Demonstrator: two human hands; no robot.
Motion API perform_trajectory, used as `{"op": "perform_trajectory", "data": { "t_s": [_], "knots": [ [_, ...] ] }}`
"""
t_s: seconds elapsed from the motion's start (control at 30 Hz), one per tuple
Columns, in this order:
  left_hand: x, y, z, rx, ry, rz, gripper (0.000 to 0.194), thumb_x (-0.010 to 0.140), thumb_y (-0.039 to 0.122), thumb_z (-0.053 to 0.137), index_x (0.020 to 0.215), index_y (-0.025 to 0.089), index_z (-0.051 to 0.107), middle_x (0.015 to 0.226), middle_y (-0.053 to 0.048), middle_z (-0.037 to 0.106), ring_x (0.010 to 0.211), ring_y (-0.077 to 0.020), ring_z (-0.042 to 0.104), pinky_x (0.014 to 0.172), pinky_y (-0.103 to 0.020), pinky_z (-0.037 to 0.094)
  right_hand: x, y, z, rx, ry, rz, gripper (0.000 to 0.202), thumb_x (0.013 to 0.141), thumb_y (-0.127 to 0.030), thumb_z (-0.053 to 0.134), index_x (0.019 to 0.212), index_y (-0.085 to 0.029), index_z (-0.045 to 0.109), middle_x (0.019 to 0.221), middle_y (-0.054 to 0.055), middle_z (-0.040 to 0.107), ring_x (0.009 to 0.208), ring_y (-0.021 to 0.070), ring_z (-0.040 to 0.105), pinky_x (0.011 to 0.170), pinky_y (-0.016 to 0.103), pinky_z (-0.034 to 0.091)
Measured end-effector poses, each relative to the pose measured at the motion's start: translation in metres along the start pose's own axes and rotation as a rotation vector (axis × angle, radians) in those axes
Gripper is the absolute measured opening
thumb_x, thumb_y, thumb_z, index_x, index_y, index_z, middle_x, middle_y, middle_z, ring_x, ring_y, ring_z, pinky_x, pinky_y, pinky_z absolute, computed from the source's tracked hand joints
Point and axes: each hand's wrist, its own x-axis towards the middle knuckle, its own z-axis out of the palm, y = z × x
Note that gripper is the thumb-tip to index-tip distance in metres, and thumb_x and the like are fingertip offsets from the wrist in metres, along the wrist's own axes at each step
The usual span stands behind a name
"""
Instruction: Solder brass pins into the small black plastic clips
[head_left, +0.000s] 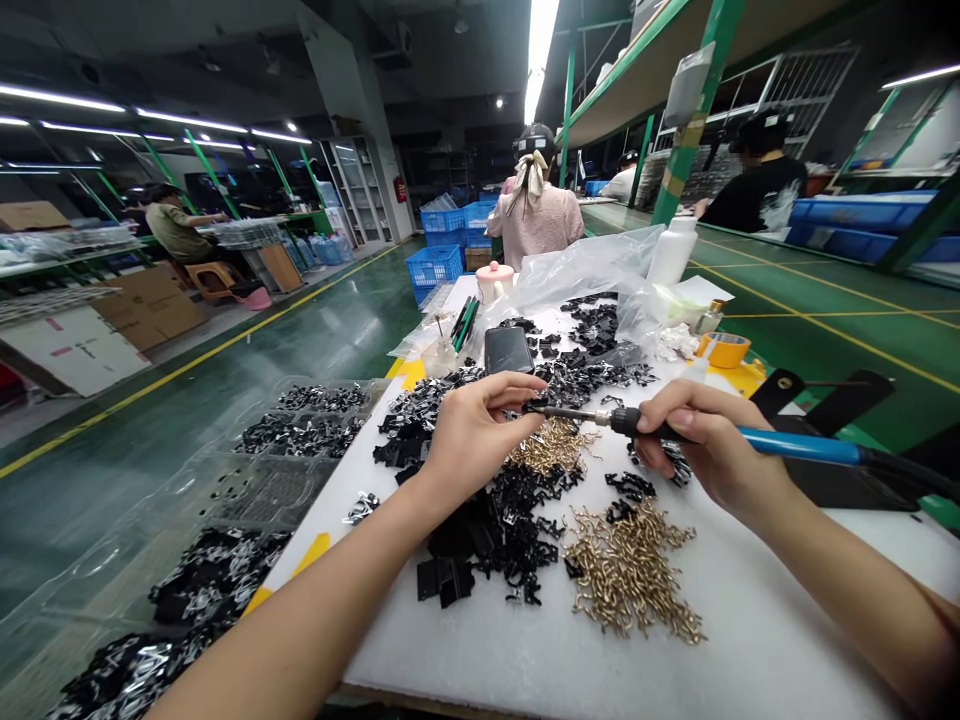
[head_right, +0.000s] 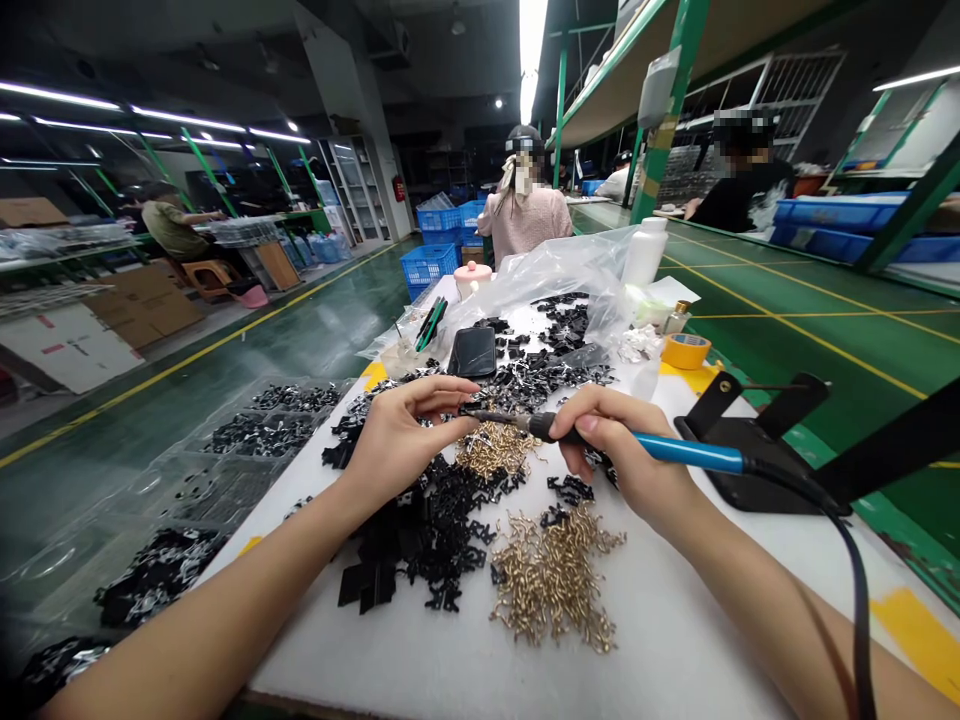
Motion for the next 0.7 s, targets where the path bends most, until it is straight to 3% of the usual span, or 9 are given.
{"op": "perform_trajectory", "data": {
  "t_s": [0.27, 0.37, 0.5, 0.6, 0.7],
  "knots": [
    [0.005, -0.006, -0.002, 0.004, 0.007, -0.051, 0.029, 0.069, 0.017, 0.062, 0.098, 0.018, 0.063, 0.087, -0.007, 0.067, 0.086, -0.0192, 0.062, 0.067, -0.028, 0.049, 0.001, -0.003, -0.004, 0.03, -0.021, -0.037, 0.014, 0.083, -0.024, 0.047, 0.078, -0.02, 0.06, 0.05, -0.002, 0.051, 0.043, 0.0116, 0.048, 0.042, 0.026, 0.037],
    [0.008, -0.012, -0.002, 0.045, 0.008, -0.072, 0.027, 0.07, 0.019, 0.061, 0.096, 0.017, 0.064, 0.083, -0.006, 0.064, 0.078, -0.0172, 0.06, 0.065, -0.028, 0.047, 0.005, -0.008, -0.005, 0.059, 0.111, -0.103, 0.013, 0.082, -0.025, 0.048, 0.078, -0.021, 0.059, 0.051, -0.002, 0.051, 0.045, 0.0121, 0.049, 0.044, 0.027, 0.042],
    [0.007, -0.012, -0.001, 0.136, -0.069, -0.089, 0.027, 0.073, 0.022, 0.058, 0.099, 0.018, 0.064, 0.075, -0.004, 0.061, 0.063, -0.0143, 0.055, 0.057, -0.028, 0.044, 0.014, -0.012, -0.004, -0.033, 0.319, -0.088, 0.013, 0.084, -0.032, 0.052, 0.091, -0.023, 0.058, 0.07, 0.001, 0.059, 0.061, 0.0138, 0.059, 0.052, 0.028, 0.051],
    [0.004, -0.005, 0.001, 0.14, -0.117, -0.087, 0.027, 0.073, 0.02, 0.058, 0.1, 0.019, 0.063, 0.082, -0.005, 0.061, 0.065, -0.0139, 0.056, 0.061, -0.028, 0.045, 0.016, -0.014, -0.002, -0.056, 0.241, 0.029, 0.029, 0.087, -0.047, 0.043, 0.095, -0.021, 0.055, 0.07, 0.003, 0.064, 0.056, 0.0139, 0.062, 0.054, 0.029, 0.052],
    [-0.001, 0.006, 0.004, 0.04, -0.168, -0.072, 0.028, 0.072, 0.016, 0.06, 0.099, 0.019, 0.062, 0.086, -0.004, 0.06, 0.073, -0.0139, 0.057, 0.067, -0.026, 0.047, 0.012, -0.014, 0.006, -0.12, 0.15, 0.091, 0.03, 0.086, -0.05, 0.045, 0.082, -0.02, 0.049, 0.068, 0.004, 0.065, 0.055, 0.0149, 0.063, 0.053, 0.028, 0.051]
  ]
}}
